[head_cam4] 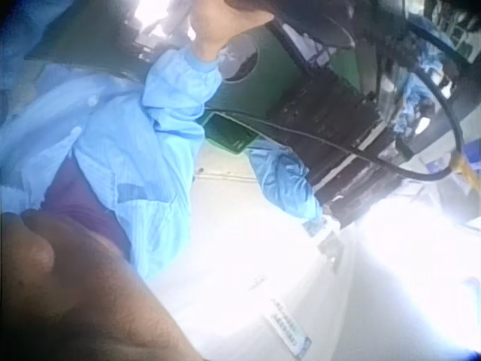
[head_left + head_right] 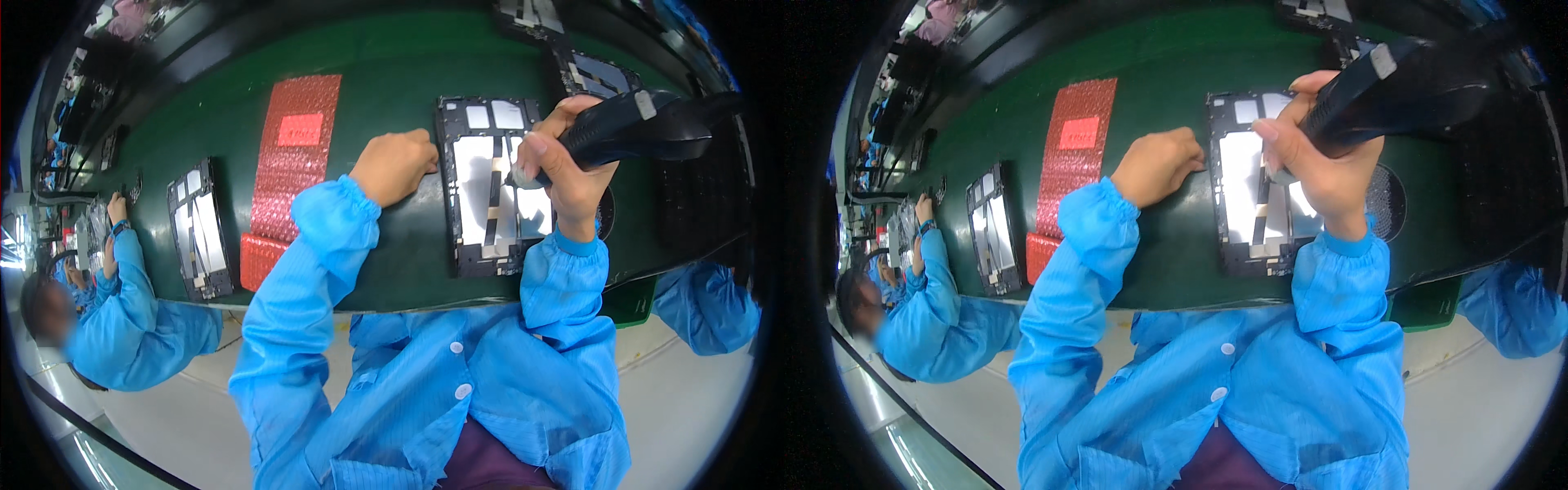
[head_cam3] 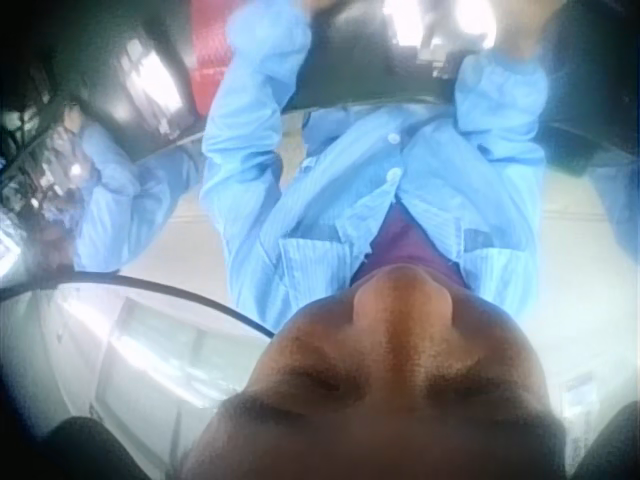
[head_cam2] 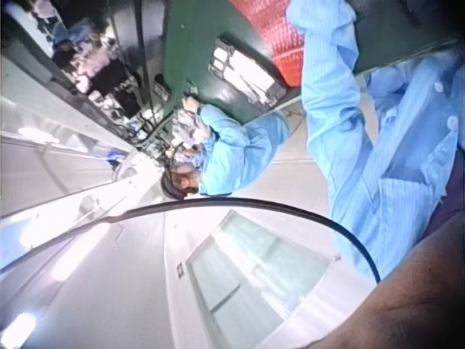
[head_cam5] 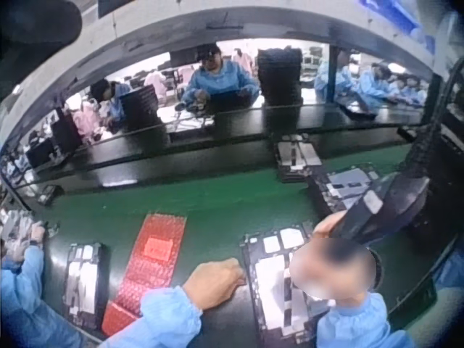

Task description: Assembling screen modules into tablet frames using an electric screwdriver on a production line.

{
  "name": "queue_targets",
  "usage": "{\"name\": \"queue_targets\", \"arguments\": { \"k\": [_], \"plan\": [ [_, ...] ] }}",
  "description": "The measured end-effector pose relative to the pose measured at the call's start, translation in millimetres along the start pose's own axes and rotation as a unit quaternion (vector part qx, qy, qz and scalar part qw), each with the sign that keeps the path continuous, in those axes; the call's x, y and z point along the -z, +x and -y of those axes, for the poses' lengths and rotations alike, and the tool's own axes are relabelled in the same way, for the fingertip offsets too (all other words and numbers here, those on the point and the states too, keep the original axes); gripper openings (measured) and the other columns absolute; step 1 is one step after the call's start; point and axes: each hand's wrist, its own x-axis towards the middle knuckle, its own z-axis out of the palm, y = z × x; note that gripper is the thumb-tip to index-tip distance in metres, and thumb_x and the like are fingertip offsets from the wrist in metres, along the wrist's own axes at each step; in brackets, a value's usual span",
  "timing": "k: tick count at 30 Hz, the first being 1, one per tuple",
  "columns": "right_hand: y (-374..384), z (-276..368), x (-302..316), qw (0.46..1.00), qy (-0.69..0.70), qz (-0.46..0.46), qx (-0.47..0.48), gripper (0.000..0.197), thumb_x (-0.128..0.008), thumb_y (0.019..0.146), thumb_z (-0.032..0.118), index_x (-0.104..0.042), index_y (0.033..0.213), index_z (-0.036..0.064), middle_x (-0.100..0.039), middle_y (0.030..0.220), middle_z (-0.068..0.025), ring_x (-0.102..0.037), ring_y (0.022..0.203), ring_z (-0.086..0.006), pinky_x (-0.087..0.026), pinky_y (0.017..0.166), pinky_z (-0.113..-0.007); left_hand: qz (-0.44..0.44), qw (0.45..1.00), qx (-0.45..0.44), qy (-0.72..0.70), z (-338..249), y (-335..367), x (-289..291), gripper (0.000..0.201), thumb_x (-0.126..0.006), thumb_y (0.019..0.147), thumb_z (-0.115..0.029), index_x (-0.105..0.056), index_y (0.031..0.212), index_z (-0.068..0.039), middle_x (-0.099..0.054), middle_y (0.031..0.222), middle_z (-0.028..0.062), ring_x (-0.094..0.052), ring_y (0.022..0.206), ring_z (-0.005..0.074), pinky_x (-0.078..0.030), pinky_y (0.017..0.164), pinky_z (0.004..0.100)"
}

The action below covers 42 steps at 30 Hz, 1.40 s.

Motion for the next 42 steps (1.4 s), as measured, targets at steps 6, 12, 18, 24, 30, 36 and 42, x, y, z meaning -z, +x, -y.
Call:
{"name": "queue_targets", "arguments": {
  "k": [6,12,18,24,30,36,42],
  "plan": [
    [-0.4,3.8,6.3,0.999,0.001,-0.031,-0.022,0.035,-0.074,0.072,0.004,-0.055,0.101,0.0031,-0.059,0.060,-0.0052,-0.058,0.050,-0.0129,-0.047,0.051,-0.022,-0.076,0.981,0.128,-0.128,-12.8,-12.5,19.2,0.006,-0.059,0.082,-0.005,-0.060,0.087,0.000,-0.064,0.081,0.0121,-0.064,0.070,0.0236,-0.050,0.061,0.0324],
    [5.1,-2.0,4.3,1.000,-0.016,-0.011,-0.003,0.033,-0.074,0.073,0.007,-0.056,0.100,0.0034,-0.059,0.060,-0.0050,-0.059,0.050,-0.0140,-0.048,0.051,-0.022,-0.243,0.794,0.275,-0.485,-13.9,-14.2,2.9,0.007,-0.061,0.080,0.003,-0.060,0.087,0.006,-0.065,0.077,0.0114,-0.064,0.065,0.0142,-0.051,0.056,0.0235],
    [9.9,-8.5,-7.7,1.000,0.001,0.005,0.004,0.033,-0.074,0.073,0.006,-0.056,0.100,0.0024,-0.060,0.059,-0.0049,-0.059,0.049,-0.0133,-0.047,0.049,-0.021,-0.167,0.765,0.269,-0.560,-12.6,-12.8,-16.4,0.011,-0.066,0.080,-0.001,-0.064,0.089,0.005,-0.065,0.076,0.0073,-0.060,0.065,0.0082,-0.048,0.055,0.0195],
    [12.4,-13.5,-15.0,1.000,0.010,0.019,0.006,0.032,-0.073,0.073,0.005,-0.056,0.100,0.0010,-0.060,0.059,-0.0044,-0.058,0.048,-0.0121,-0.045,0.048,-0.021,-0.151,0.825,0.235,-0.491,-16.7,-3.8,-27.7,0.010,-0.067,0.078,-0.002,-0.066,0.086,0.003,-0.065,0.073,0.0070,-0.058,0.063,0.0084,-0.048,0.055,0.0218],
    [13.8,-13.6,-17.7,1.000,0.013,0.020,-0.003,0.032,-0.073,0.073,0.005,-0.056,0.100,0.0010,-0.060,0.059,-0.0044,-0.058,0.048,-0.0119,-0.045,0.049,-0.020,-0.125,0.910,0.191,-0.346,-19.4,6.2,-14.2,0.010,-0.067,0.075,-0.005,-0.066,0.082,0.002,-0.064,0.074,0.0124,-0.060,0.063,0.0167,-0.048,0.059,0.0291],
    [16.5,-16.9,-28.0,1.000,0.010,0.017,-0.024,0.033,-0.074,0.072,0.003,-0.056,0.099,-0.0003,-0.059,0.059,-0.0035,-0.058,0.049,-0.0098,-0.044,0.049,-0.019,-0.093,0.932,0.163,-0.309,-13.1,13.1,-8.7,0.010,-0.064,0.075,-0.003,-0.065,0.083,0.003,-0.063,0.076,0.0145,-0.062,0.066,0.0227,-0.048,0.062,0.0315],
    [18.6,-25.5,-34.7,0.999,-0.003,0.020,-0.033,0.033,-0.074,0.072,0.003,-0.056,0.098,-0.0012,-0.060,0.060,-0.0028,-0.057,0.051,-0.0086,-0.043,0.049,-0.019,-0.074,0.925,0.164,-0.333,-9.8,15.4,-10.2,0.010,-0.064,0.074,-0.002,-0.066,0.082,0.003,-0.062,0.075,0.0148,-0.062,0.066,0.0229,-0.048,0.062,0.0318]
  ]
}}
